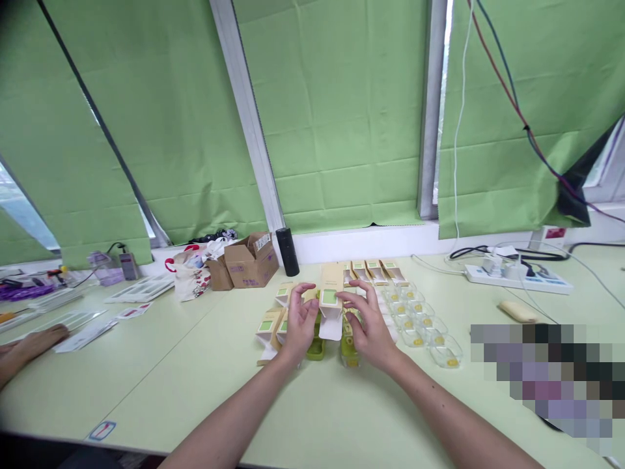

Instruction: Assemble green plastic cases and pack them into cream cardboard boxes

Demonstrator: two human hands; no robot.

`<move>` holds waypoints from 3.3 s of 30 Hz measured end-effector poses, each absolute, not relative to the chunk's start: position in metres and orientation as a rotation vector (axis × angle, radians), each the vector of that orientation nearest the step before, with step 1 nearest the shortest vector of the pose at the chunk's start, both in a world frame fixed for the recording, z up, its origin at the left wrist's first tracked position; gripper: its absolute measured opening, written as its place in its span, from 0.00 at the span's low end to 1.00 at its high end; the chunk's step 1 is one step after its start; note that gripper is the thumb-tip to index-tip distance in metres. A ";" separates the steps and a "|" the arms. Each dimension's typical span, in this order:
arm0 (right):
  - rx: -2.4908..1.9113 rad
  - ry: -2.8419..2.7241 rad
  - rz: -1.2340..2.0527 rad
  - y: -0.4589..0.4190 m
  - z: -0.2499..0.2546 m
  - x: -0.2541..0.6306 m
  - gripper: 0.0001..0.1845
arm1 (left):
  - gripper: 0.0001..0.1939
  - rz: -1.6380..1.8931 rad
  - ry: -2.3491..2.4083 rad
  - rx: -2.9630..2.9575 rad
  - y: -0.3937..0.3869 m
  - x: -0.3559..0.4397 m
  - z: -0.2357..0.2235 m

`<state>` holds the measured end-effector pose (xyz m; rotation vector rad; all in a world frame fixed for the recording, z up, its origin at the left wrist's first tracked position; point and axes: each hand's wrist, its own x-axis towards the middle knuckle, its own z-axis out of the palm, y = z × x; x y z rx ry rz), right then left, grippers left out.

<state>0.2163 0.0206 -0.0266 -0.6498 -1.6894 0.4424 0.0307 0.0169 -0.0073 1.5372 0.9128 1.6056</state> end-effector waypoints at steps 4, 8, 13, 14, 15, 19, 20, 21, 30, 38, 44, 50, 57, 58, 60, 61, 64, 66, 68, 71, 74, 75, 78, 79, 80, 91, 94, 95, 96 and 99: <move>-0.648 -1.601 0.553 0.021 -0.024 0.216 0.16 | 0.27 1.614 0.873 1.647 0.016 0.026 -0.010; -0.641 -1.557 0.639 0.023 -0.024 0.217 0.16 | 0.25 1.660 0.817 1.821 0.017 0.022 -0.011; -0.627 -1.567 0.667 0.022 -0.025 0.217 0.18 | 0.21 1.631 0.874 1.943 0.018 0.021 -0.012; -0.624 -1.569 0.668 0.022 -0.025 0.217 0.19 | 0.20 1.628 0.888 1.949 0.018 0.021 -0.012; -0.622 -1.570 0.667 0.022 -0.025 0.217 0.19 | 0.20 1.627 0.898 1.950 0.019 0.021 -0.013; -0.626 -1.577 0.668 0.021 -0.025 0.217 0.19 | 0.19 1.633 0.905 1.904 0.020 0.022 -0.013; -0.632 -1.580 0.669 0.021 -0.024 0.217 0.19 | 0.19 1.632 0.909 1.887 0.020 0.023 -0.013; -0.637 -1.583 0.670 0.021 -0.024 0.217 0.19 | 0.19 1.632 0.916 1.868 0.019 0.024 -0.012; -0.641 -1.589 0.688 0.021 -0.025 0.217 0.18 | 0.15 1.662 0.962 1.769 0.020 0.028 -0.011; -0.645 -1.566 0.697 0.021 -0.024 0.215 0.18 | 0.14 1.660 0.980 1.755 0.021 0.029 -0.012; -0.663 -1.567 0.682 0.021 -0.023 0.215 0.19 | 0.14 1.674 1.011 1.775 0.019 0.030 -0.011; -0.687 -1.560 0.683 0.023 -0.024 0.215 0.19 | 0.14 1.665 1.010 1.777 0.017 0.032 -0.011; -0.714 -1.549 0.678 0.025 -0.026 0.214 0.17 | 0.14 1.638 1.031 1.787 0.014 0.034 -0.013; -0.716 -1.545 0.670 0.025 -0.026 0.214 0.17 | 0.14 1.637 1.034 1.793 0.014 0.034 -0.014; -0.721 -1.537 0.660 0.026 -0.025 0.214 0.17 | 0.15 1.630 1.032 1.820 0.013 0.033 -0.015; -0.723 -1.533 0.659 0.026 -0.025 0.214 0.17 | 0.16 1.617 1.022 1.847 0.013 0.032 -0.015; -0.730 -1.511 0.660 0.027 -0.025 0.215 0.17 | 0.22 1.536 0.961 1.965 0.011 0.027 -0.013; -0.736 -1.489 0.665 0.029 -0.026 0.216 0.17 | 0.29 1.466 0.917 2.035 0.010 0.025 -0.012; -0.738 -1.466 0.673 0.030 -0.026 0.217 0.18 | 0.37 1.406 0.879 2.074 0.009 0.024 -0.012; -0.740 -1.455 0.669 0.032 -0.027 0.217 0.19 | 0.46 1.353 0.851 2.096 0.008 0.025 -0.012; -0.742 -1.459 0.654 0.031 -0.027 0.216 0.19 | 0.45 1.374 0.875 2.090 0.008 0.028 -0.012; -0.742 -1.460 0.654 0.031 -0.027 0.216 0.18 | 0.43 1.387 0.886 2.081 0.008 0.029 -0.012; -0.745 -1.470 0.663 0.030 -0.027 0.215 0.18 | 0.37 1.417 0.905 2.049 0.008 0.029 -0.012; -0.747 -1.477 0.668 0.030 -0.027 0.215 0.18 | 0.35 1.432 0.906 2.038 0.008 0.029 -0.013; -0.747 -1.482 0.671 0.030 -0.027 0.215 0.18 | 0.34 1.449 0.905 2.028 0.008 0.029 -0.013; -0.693 -1.532 0.731 0.023 -0.024 0.216 0.21 | 0.25 1.530 0.924 1.903 0.011 0.026 -0.013; -0.657 -1.524 0.766 0.023 -0.025 0.216 0.21 | 0.25 1.522 0.920 1.868 0.013 0.026 -0.014; -0.648 -1.522 0.770 0.022 -0.025 0.216 0.20 | 0.26 1.516 0.915 1.853 0.013 0.026 -0.014; -0.641 -1.522 0.772 0.022 -0.025 0.216 0.20 | 0.26 1.510 0.910 1.836 0.014 0.026 -0.015; -0.631 -1.530 0.776 0.022 -0.025 0.216 0.20 | 0.26 1.504 0.898 1.791 0.016 0.026 -0.018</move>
